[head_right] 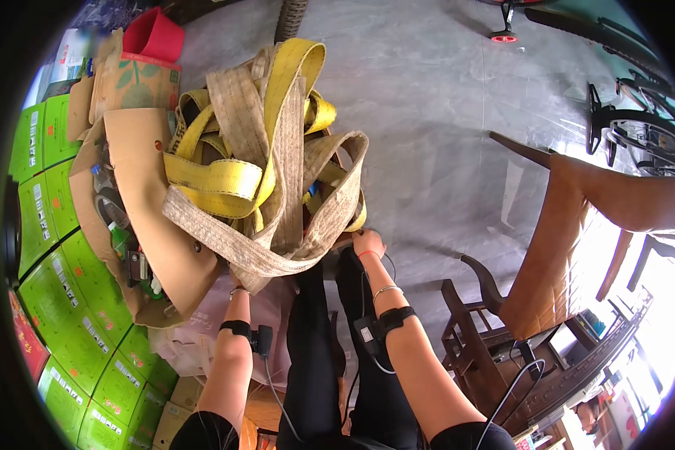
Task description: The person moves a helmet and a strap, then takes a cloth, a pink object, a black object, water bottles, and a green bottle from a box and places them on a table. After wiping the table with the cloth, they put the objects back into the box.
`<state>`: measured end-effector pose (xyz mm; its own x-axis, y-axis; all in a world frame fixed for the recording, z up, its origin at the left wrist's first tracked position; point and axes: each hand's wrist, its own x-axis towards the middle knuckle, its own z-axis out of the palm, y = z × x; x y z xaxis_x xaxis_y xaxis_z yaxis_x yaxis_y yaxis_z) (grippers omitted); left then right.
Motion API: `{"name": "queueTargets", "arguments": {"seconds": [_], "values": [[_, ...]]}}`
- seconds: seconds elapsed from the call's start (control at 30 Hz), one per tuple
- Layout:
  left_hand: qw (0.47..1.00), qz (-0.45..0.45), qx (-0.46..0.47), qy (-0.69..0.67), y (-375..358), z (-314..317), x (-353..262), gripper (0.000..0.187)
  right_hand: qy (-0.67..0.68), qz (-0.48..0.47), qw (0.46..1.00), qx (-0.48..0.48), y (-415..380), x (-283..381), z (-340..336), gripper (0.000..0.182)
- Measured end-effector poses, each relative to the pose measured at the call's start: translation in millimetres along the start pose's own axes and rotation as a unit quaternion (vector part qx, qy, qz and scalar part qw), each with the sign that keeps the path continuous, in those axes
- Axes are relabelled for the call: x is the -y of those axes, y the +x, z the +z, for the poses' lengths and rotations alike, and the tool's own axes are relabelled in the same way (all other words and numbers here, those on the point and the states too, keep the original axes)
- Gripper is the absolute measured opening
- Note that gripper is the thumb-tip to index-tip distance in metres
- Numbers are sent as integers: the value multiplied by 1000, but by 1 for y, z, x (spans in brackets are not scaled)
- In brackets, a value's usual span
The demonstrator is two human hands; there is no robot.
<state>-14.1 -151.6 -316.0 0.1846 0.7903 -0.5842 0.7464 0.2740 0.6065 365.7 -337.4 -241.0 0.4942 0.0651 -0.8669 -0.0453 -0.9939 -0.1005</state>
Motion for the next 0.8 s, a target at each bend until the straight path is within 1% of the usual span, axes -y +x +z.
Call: {"name": "queueTargets", "arguments": {"seconds": [0.03,0.07,0.1,0.13,0.17,0.23,0.27,0.3,0.33,0.37,0.4,0.43,0.47,0.5,0.53,0.57,0.6,0.63,0.67,0.7,0.77,0.8], "values": [[999,13,-7,35,4,1,11,43,-8,-1,1000,9,-3,2,-3,39],[999,12,-7,31,0,4,5,43,-11,-1,1000,6,-6,4,-4,39],[996,-2,-28,-83,-8,4,-14,38,-47,-25,999,3,-10,8,-3,38],[979,-15,-50,-195,-14,5,-28,34,-83,-49,995,-1,-13,10,-1,38],[979,-15,-52,-197,-20,8,-36,34,-84,-51,995,-1,-14,8,0,38],[998,41,-37,0,-28,14,-41,30,-90,-100,990,-40,-15,0,-1,37],[998,17,-61,12,-28,15,-33,28,-94,-122,987,-46,-12,-4,3,37],[981,-71,-72,-164,-14,12,3,29,-92,-125,987,-41,-14,-8,5,37],[988,-88,-24,-124,-10,8,14,33,-78,-139,986,-56,-13,-9,7,37],[991,-105,24,-84,-9,3,18,50,-64,-154,984,-70,-13,-10,8,37],[991,-103,19,-82,-16,-1,0,50,-53,-171,980,-85,-17,-11,9,37],[995,-75,-3,-64,-25,0,-18,35,-49,-171,980,-84,-22,-12,13,37],[998,-47,-25,-46,-28,0,-22,33,-34,-176,978,-105,-27,-15,18,37],[998,-45,-25,-42,-24,-4,-14,33,-18,-180,975,-127,-32,-17,22,36],[952,-135,-35,-272,-21,-8,-12,33,-18,-178,976,-123,-35,-20,27,36],[846,-217,-42,-485,-18,-11,-11,34,-14,-177,976,-122,-40,-20,30,36],[965,-85,-30,-244,-32,-14,-32,34,-16,-165,981,-104,-46,-22,35,36],[967,-85,-27,-240,-21,-20,-6,34,-19,-153,984,-86,-51,-24,40,35],[997,29,4,-65,-3,-29,52,32,-3,-158,982,-102,-53,-29,47,36],[983,143,37,112,5,-35,84,32,0,-153,983,-101,-55,-33,54,36],[997,64,31,28,-4,-32,45,32,27,-143,985,-88,-51,-39,56,36],[999,38,26,-2,-8,-31,30,32,31,-150,985,-85,-49,-39,53,37]]}}
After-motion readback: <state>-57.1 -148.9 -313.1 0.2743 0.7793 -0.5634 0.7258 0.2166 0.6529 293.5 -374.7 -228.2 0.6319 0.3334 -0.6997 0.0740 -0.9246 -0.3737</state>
